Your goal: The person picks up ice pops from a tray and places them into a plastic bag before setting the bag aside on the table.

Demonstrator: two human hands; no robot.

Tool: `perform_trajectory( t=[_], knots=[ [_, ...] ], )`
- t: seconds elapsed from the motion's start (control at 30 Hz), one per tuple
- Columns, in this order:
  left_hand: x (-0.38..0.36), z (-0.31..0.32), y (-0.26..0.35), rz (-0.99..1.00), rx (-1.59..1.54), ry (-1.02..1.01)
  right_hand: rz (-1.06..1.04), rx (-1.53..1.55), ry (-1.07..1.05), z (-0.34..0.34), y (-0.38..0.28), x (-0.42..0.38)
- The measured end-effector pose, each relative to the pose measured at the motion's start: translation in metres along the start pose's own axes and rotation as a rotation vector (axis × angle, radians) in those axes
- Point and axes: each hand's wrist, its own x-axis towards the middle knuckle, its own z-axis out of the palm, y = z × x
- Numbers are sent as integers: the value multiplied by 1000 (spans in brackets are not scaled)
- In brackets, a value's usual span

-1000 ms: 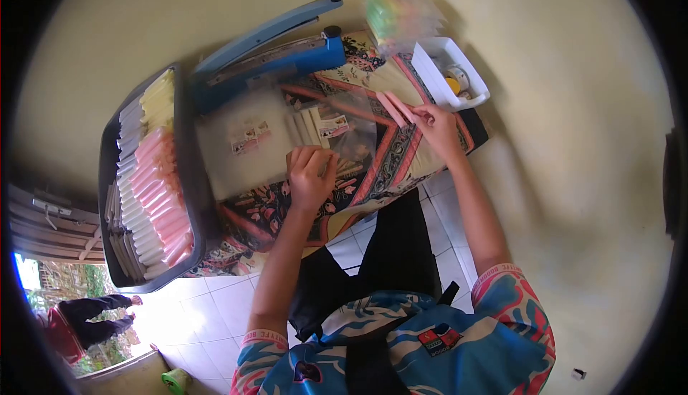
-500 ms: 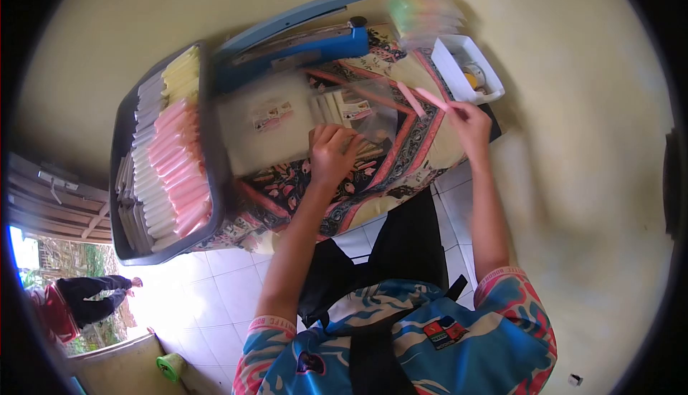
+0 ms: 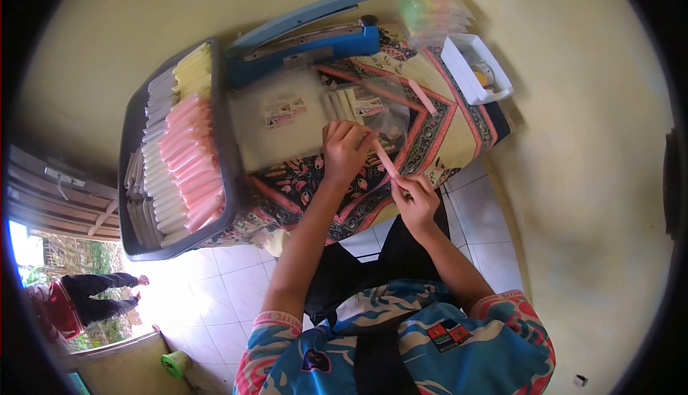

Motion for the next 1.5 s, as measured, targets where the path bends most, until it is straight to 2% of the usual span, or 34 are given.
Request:
perform_trajectory(
  t=[0.07, 0.37, 0.47, 0.77, 0.97, 1.07, 1.17, 1.27, 1.37, 1.47, 1.5],
  knots=[
    [1, 0, 0, 13, 7, 4, -30, -23, 18, 17, 2, 10],
    [1, -1, 3, 19, 6, -13, 87, -68, -106, 56, 20, 43],
    [2, -1, 3, 19, -15, -9, 27, -73, -87, 58, 18, 47],
    [2, -3, 5, 11, -18, -5, 67, -155, -372, 53, 16, 49],
    [1, 0, 3, 14, -28, 20, -137, -363, -342, 57, 2, 43],
    [2, -1, 4, 23, -38, 24, -86, -295, -476, 61, 12, 45],
    [1, 1, 2, 29, -40, 37, -50, -200, -489, 71, 29, 49],
    [2, 1, 2, 35, -31, 42, 103, -247, -753, 74, 41, 58],
    [1, 2, 0, 28, -19, 44, 284, -186, -842, 82, 55, 67],
    [1, 1, 1, 6, -19, 61, 254, -178, -771, 92, 64, 68],
    [1, 1, 1, 9, -17, 62, 131, -176, -611, 97, 66, 67]
  ],
)
